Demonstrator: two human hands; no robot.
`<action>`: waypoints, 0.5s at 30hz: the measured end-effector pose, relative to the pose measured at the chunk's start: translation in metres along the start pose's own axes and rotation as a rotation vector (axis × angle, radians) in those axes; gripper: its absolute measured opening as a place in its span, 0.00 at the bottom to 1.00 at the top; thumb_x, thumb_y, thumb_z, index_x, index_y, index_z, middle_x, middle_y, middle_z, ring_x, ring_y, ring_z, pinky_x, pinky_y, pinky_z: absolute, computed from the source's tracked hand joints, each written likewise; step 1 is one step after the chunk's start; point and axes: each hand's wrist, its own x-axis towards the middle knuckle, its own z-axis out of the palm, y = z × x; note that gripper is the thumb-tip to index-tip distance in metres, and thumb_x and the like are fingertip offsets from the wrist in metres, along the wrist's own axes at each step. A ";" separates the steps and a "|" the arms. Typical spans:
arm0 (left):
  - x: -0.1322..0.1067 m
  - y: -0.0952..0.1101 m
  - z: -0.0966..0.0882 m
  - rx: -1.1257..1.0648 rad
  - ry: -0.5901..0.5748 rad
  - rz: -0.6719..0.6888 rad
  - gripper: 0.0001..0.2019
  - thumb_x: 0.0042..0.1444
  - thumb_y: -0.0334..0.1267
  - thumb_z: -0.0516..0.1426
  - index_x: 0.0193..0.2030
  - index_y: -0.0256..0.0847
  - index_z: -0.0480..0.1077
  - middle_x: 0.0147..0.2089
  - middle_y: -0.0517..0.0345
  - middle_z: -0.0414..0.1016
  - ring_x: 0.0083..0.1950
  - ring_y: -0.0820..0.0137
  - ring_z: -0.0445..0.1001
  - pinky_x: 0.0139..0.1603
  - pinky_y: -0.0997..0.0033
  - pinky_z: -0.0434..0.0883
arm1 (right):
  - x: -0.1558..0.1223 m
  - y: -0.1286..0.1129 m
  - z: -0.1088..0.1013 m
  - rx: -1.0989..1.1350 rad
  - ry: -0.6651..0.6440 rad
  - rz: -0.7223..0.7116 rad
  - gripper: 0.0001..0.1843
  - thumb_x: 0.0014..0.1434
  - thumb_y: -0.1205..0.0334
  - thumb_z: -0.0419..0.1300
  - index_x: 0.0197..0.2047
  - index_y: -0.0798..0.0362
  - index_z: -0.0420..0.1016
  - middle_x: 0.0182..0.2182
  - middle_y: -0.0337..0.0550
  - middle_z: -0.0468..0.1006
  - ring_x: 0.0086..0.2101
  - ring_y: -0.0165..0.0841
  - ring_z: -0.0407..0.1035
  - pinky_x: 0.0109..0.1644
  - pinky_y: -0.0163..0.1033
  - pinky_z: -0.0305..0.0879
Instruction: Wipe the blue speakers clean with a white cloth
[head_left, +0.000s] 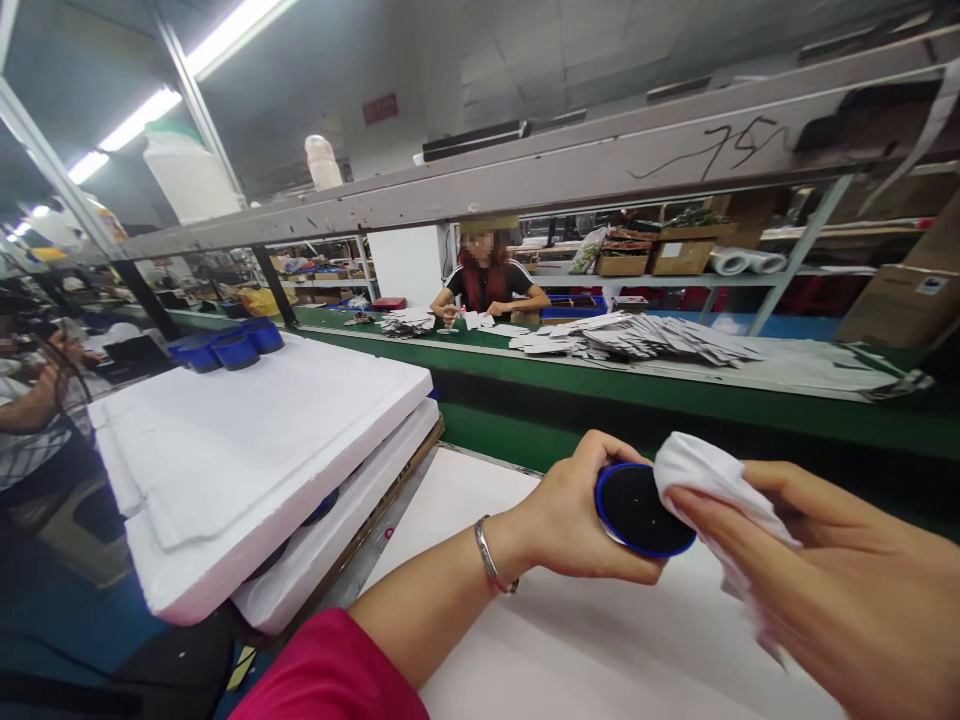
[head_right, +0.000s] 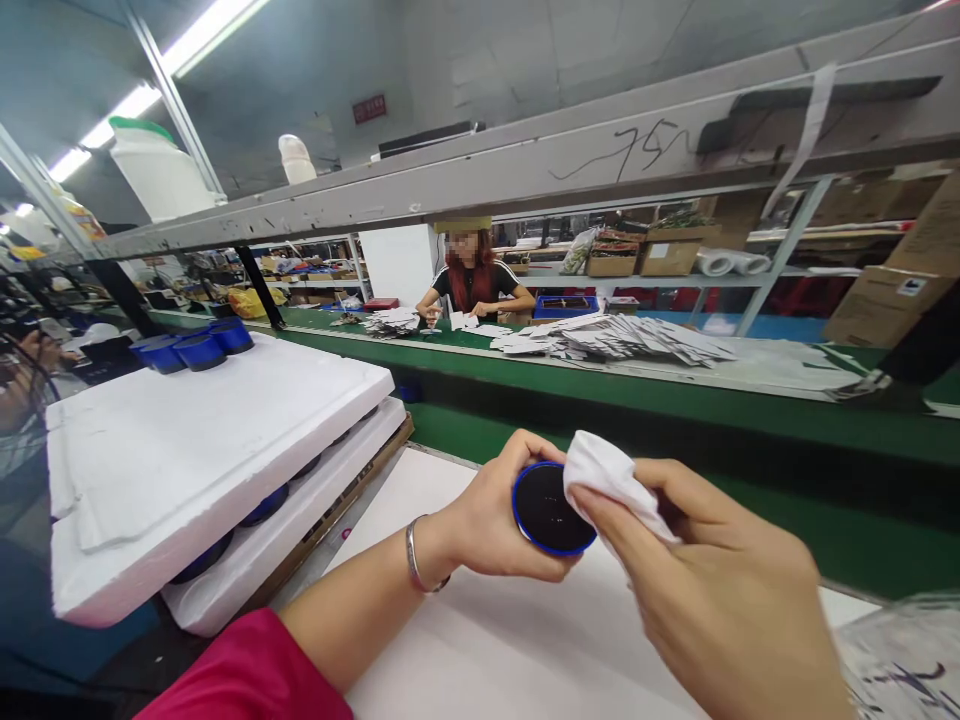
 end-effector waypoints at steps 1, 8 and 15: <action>-0.001 0.003 0.000 0.006 0.015 -0.019 0.40 0.37 0.39 0.81 0.56 0.47 0.68 0.53 0.57 0.82 0.49 0.61 0.82 0.49 0.64 0.77 | -0.003 -0.003 0.004 -0.004 0.003 -0.023 0.27 0.49 0.33 0.77 0.38 0.47 0.88 0.19 0.37 0.69 0.18 0.33 0.57 0.19 0.37 0.54; -0.003 0.013 0.001 -0.042 0.097 -0.057 0.41 0.38 0.37 0.82 0.57 0.48 0.67 0.56 0.54 0.83 0.54 0.59 0.82 0.57 0.60 0.78 | 0.006 -0.004 0.001 0.080 0.105 0.142 0.34 0.38 0.34 0.84 0.43 0.47 0.89 0.26 0.42 0.74 0.23 0.35 0.59 0.20 0.39 0.51; -0.001 0.006 -0.001 0.033 0.134 -0.063 0.44 0.35 0.38 0.82 0.57 0.48 0.66 0.57 0.53 0.82 0.57 0.54 0.84 0.56 0.58 0.79 | -0.007 0.003 0.004 0.013 -0.318 -0.486 0.26 0.64 0.25 0.75 0.34 0.39 0.91 0.38 0.44 0.82 0.32 0.37 0.70 0.38 0.40 0.70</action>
